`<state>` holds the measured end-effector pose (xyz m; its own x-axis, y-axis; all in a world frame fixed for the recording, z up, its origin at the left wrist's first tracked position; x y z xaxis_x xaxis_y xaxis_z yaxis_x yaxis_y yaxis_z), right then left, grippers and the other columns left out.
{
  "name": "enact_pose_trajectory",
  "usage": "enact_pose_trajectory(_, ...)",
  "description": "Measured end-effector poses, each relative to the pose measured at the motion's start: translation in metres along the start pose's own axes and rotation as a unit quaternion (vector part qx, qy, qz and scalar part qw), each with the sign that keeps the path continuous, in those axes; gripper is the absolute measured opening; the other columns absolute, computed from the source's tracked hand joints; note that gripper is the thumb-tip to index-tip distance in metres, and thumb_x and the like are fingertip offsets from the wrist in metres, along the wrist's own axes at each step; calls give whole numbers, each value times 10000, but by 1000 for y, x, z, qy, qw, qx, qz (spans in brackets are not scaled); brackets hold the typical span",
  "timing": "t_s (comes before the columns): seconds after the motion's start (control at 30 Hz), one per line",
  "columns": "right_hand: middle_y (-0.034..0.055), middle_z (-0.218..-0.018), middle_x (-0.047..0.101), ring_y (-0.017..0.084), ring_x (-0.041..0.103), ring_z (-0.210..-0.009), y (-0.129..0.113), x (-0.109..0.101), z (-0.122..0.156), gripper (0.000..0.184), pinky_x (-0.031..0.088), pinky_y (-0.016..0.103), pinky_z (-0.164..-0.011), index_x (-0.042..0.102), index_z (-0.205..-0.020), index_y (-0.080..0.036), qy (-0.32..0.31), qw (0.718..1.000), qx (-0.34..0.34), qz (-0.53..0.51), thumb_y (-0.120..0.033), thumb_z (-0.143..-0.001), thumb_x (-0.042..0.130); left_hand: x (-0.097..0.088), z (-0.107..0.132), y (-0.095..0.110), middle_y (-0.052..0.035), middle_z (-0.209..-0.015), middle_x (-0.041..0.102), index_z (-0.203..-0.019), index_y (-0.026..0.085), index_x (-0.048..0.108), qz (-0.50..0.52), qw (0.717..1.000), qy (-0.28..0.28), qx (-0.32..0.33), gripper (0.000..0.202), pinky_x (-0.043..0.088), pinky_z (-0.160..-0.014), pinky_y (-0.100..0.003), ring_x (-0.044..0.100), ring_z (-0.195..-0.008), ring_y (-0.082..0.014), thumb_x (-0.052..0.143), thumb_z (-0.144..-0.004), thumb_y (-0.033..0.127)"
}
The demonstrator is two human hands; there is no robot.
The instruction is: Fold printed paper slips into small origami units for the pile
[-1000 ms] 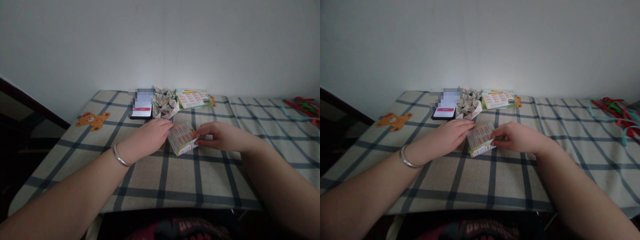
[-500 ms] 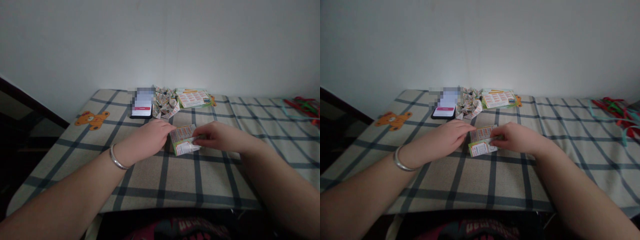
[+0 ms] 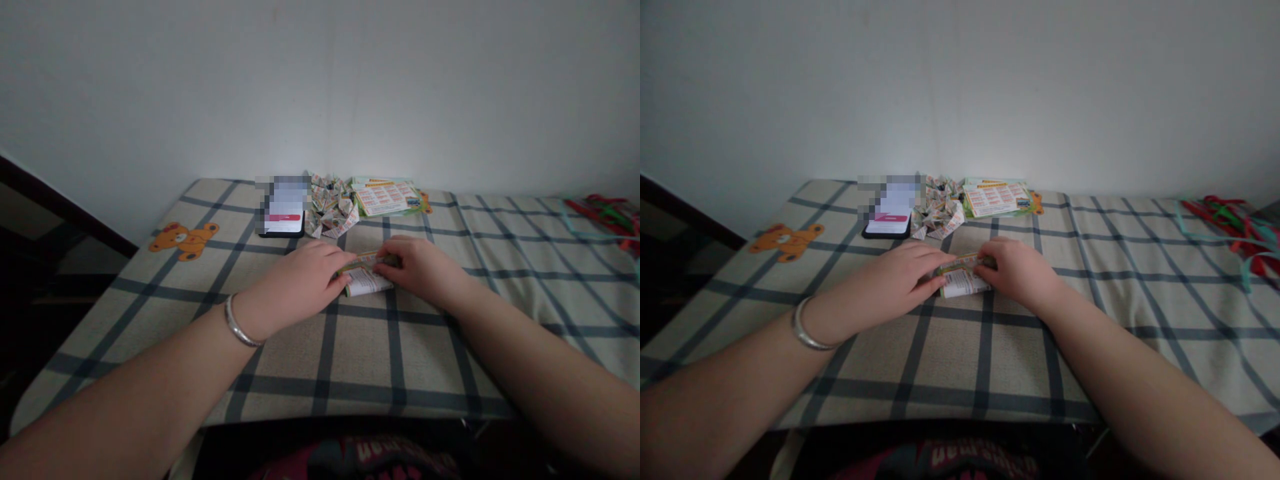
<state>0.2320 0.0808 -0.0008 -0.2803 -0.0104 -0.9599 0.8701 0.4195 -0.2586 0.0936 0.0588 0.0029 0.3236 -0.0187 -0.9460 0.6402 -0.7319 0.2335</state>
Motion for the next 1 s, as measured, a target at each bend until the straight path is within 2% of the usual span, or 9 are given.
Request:
enact_pose_trajectory(0.13,27,-748,605,151,514,-648,2,-2,-1,143,330,269,-567,618,-790,-186,18,1000,11,10,-309,-860,591,-1,0,2,-76,-1174,643,-1215,178,626,0,1000,-2,-1,313,429,-1019,-399,548,-1115,-210,477,-959,278)
enact_pose_trajectory(0.23,36,-789,611,157,533,-677,2,-2,-2,138,355,272,-584,620,-806,-185,34,999,1,12,-309,-863,596,-1,1,3,-58,-1133,650,-1127,211,686,-3,1000,4,20,275,442,-987,-387,554,-1079,-202,478,-961,282)
enact_pose_trajectory(0.53,73,-911,642,225,588,-880,1,-4,-5,151,446,339,-796,666,-938,-189,74,996,-43,32,-306,-855,618,1,1,3,-59,-1110,641,-1101,221,705,-22,1000,12,19,264,453,-976,-405,546,-1082,-219,502,-951,296)
enact_pose_trajectory(0.7,89,-957,640,249,579,-938,1,-3,-7,145,450,372,-852,647,-925,-175,69,995,-60,37,-290,-836,646,0,3,4,-72,-1113,627,-1100,210,700,-31,999,10,18,257,463,-967,-408,553,-1071,-222,509,-944,282)
enact_pose_trajectory(1.0,85,-961,615,241,560,-922,8,2,-15,230,439,364,-825,636,-898,-177,37,998,-54,12,-367,-793,714,1,2,4,-77,-1115,616,-1105,204,687,-27,1000,3,14,258,463,-970,-417,548,-1076,-226,499,-945,282)
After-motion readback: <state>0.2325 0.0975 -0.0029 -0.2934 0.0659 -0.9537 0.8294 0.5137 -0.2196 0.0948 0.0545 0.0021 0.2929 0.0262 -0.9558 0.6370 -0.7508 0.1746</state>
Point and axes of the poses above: each hand's wrist, its own z-axis away from the middle knuckle, its own x-axis out of the palm, y = z × x, the point moved 8 cm from there along -z, towards the middle knuckle
